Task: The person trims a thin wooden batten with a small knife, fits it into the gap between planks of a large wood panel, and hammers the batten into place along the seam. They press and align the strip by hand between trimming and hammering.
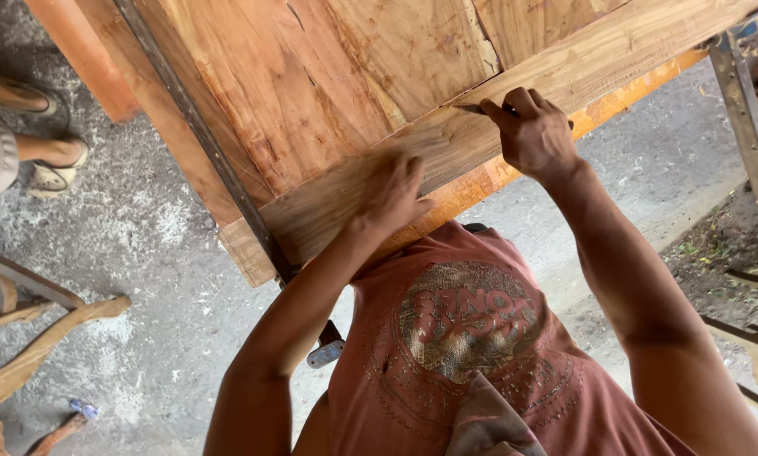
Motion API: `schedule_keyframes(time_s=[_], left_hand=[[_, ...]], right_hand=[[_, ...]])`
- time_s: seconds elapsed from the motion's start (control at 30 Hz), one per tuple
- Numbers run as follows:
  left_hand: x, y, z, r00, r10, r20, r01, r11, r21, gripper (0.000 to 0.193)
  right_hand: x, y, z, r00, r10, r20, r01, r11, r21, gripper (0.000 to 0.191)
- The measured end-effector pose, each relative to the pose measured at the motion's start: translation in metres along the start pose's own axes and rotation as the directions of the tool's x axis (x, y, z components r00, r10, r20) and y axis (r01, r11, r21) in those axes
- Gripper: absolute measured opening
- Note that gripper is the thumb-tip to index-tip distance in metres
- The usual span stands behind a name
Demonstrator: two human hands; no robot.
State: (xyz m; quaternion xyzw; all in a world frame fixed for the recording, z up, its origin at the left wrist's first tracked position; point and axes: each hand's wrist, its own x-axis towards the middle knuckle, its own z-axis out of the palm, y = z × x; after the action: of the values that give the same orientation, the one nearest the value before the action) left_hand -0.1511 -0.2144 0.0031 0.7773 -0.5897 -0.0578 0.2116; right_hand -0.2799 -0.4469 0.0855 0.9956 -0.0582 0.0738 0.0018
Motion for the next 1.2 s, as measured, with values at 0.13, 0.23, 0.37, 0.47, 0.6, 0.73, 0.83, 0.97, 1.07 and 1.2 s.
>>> schedule_keyframes(time_s=[0.13,0.23,0.37,0.47,0.6,0.73,0.83,0.97,1.07,1.2], left_hand=[[0.005,0.005,0.015,0.991,-0.116,0.066,0.121,0.99,-0.077,0.057],[0.001,0.004,0.018,0.993,-0.067,-0.097,0.064,0.997,-0.041,0.055],[0.003,0.002,0.019,0.994,-0.028,-0.101,0.025,0.999,-0.033,0.055],[0.006,0.001,0.018,0.996,-0.018,-0.083,0.017,1.0,-0.024,0.062],[0.003,0.001,0.018,0.994,-0.046,-0.096,0.041,0.998,-0.048,0.058],[0.002,0.001,0.017,0.993,-0.042,-0.113,0.035,0.997,-0.065,0.058],[0.003,0.002,0.015,0.99,-0.047,-0.131,0.039,0.997,-0.062,0.057],[0.003,0.003,0.011,0.994,-0.062,-0.085,0.056,0.995,-0.078,0.06],[0.002,0.003,0.01,0.996,-0.056,-0.066,0.051,0.996,-0.074,0.057],[0.0,0.003,0.011,0.995,-0.053,-0.087,0.047,0.996,-0.077,0.058]], right_hand=[[0.016,0.009,0.011,0.98,-0.172,-0.097,0.18,0.981,0.074,0.036],[0.027,0.022,0.028,0.971,-0.206,-0.117,0.217,0.972,0.091,0.037],[0.033,0.05,0.027,0.97,-0.206,-0.132,0.218,0.973,0.079,0.043],[0.032,0.055,0.023,0.963,-0.216,-0.16,0.226,0.973,0.046,0.04],[0.031,0.035,0.037,0.948,-0.277,-0.156,0.297,0.947,0.123,0.044],[0.026,0.035,0.04,0.979,-0.189,-0.074,0.193,0.98,0.054,0.038],[0.018,0.045,0.026,0.991,-0.117,-0.068,0.116,0.993,-0.017,0.038],[0.013,0.031,0.025,0.987,-0.145,-0.064,0.139,0.985,-0.098,0.043],[0.016,0.022,0.036,0.985,-0.159,-0.065,0.153,0.983,-0.097,0.043],[0.016,0.042,0.033,0.993,-0.096,-0.075,0.089,0.992,-0.086,0.038]])
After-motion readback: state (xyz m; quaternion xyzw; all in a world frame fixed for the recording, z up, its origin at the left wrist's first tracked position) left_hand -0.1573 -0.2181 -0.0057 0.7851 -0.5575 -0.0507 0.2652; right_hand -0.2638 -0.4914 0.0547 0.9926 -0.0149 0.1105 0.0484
